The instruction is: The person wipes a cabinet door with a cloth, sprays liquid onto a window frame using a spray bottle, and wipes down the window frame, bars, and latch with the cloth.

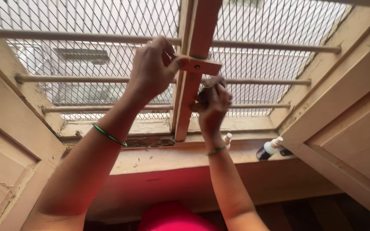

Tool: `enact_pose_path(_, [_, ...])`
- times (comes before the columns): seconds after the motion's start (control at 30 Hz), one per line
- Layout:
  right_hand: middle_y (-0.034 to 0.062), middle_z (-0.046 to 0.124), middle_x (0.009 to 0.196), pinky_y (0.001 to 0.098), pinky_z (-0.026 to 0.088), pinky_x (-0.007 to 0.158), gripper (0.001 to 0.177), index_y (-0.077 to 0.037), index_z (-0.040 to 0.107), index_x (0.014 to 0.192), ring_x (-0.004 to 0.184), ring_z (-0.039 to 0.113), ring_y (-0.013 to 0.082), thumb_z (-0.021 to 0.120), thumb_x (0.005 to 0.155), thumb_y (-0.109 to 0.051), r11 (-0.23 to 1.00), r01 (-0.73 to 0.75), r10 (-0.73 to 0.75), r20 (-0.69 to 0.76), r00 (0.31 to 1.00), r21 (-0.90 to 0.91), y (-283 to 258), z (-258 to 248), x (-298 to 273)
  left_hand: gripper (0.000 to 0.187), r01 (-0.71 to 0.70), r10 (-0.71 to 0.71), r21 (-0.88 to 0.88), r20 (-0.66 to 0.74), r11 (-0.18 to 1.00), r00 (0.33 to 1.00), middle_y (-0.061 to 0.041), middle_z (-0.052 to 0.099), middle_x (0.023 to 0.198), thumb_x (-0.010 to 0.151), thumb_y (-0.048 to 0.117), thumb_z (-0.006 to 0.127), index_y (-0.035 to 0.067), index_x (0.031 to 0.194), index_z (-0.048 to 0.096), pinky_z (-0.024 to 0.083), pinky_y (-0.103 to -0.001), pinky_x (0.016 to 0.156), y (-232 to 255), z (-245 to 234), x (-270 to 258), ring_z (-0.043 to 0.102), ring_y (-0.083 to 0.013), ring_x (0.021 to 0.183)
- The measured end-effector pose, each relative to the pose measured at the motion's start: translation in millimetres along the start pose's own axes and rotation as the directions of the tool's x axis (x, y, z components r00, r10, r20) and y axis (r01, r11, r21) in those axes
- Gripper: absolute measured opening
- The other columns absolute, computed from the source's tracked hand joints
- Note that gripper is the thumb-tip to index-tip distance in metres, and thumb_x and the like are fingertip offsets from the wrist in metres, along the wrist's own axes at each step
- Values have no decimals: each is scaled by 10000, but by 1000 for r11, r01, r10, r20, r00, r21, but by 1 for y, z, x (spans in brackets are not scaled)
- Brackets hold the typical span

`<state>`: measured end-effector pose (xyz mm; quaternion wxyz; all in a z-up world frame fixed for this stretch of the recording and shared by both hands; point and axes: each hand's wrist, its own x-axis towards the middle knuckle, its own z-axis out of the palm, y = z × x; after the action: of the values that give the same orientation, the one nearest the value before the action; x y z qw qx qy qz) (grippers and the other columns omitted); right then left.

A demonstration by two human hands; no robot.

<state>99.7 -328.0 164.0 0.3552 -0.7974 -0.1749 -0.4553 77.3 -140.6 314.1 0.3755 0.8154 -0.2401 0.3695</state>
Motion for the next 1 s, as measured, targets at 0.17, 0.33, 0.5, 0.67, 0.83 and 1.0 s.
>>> enact_pose_path(0.17, [79, 537, 1352, 457, 445, 1108, 239, 31, 558, 1288, 1307, 535, 299, 591, 1053, 7, 921, 371, -306, -365, 879, 120, -26, 5, -17, 289, 21, -19, -58, 40, 998, 999, -64, 712, 686, 904, 249, 807, 47, 924, 600, 548, -271, 548, 0, 5, 1, 706, -126, 600])
enact_pose_path(0.33, [168, 522, 1320, 517, 417, 1080, 462, -69, 618, 1324, 1214, 510, 371, 724, 877, -123, 830, 387, -467, -120, 876, -403, -34, 16, 3, 307, -11, 8, 40, 87, 999, 996, -77, 697, 721, 906, 252, 821, 40, 894, 599, 543, -296, 533, -3, 4, 4, 671, -158, 591])
enact_pose_path(0.5, [170, 583, 1257, 512, 460, 1072, 585, 60, 516, 1471, 1187, 550, 375, 684, 930, -86, 985, -23, -12, -208, 978, -168, -20, 11, -15, 314, 31, -30, -6, 81, 1000, 996, -70, 709, 695, 889, 265, 824, 46, 901, 600, 538, -303, 553, -7, 6, 1, 692, -150, 595])
enact_pose_path(0.67, [143, 610, 1068, 444, 456, 868, 354, 4, 616, 1254, 1085, 593, 331, 682, 912, -61, 983, 172, -174, 32, 984, 66, -49, 4, 7, 308, -26, 30, -62, 54, 998, 998, -64, 706, 721, 904, 258, 813, 53, 913, 584, 557, -282, 561, -10, 10, -3, 698, -145, 611])
enact_pose_path(0.83, [115, 662, 1082, 468, 486, 889, 311, -16, 643, 1240, 1047, 586, 286, 645, 933, -65, 877, 360, -422, -153, 894, -317, -52, 1, 22, 349, 16, -13, -43, 61, 999, 998, -56, 662, 684, 909, 276, 833, 49, 880, 569, 519, -308, 533, -10, 5, -6, 656, -152, 582])
enact_pose_path(1.0, [106, 642, 1243, 351, 536, 1000, 271, 7, 625, 1338, 1141, 601, 257, 635, 1072, -48, 979, -41, -38, -374, 927, -200, -21, 1, 9, 354, -19, 19, -41, 8, 999, 1000, -53, 658, 687, 902, 262, 843, 38, 893, 570, 505, -316, 552, -12, 8, -7, 649, -154, 586])
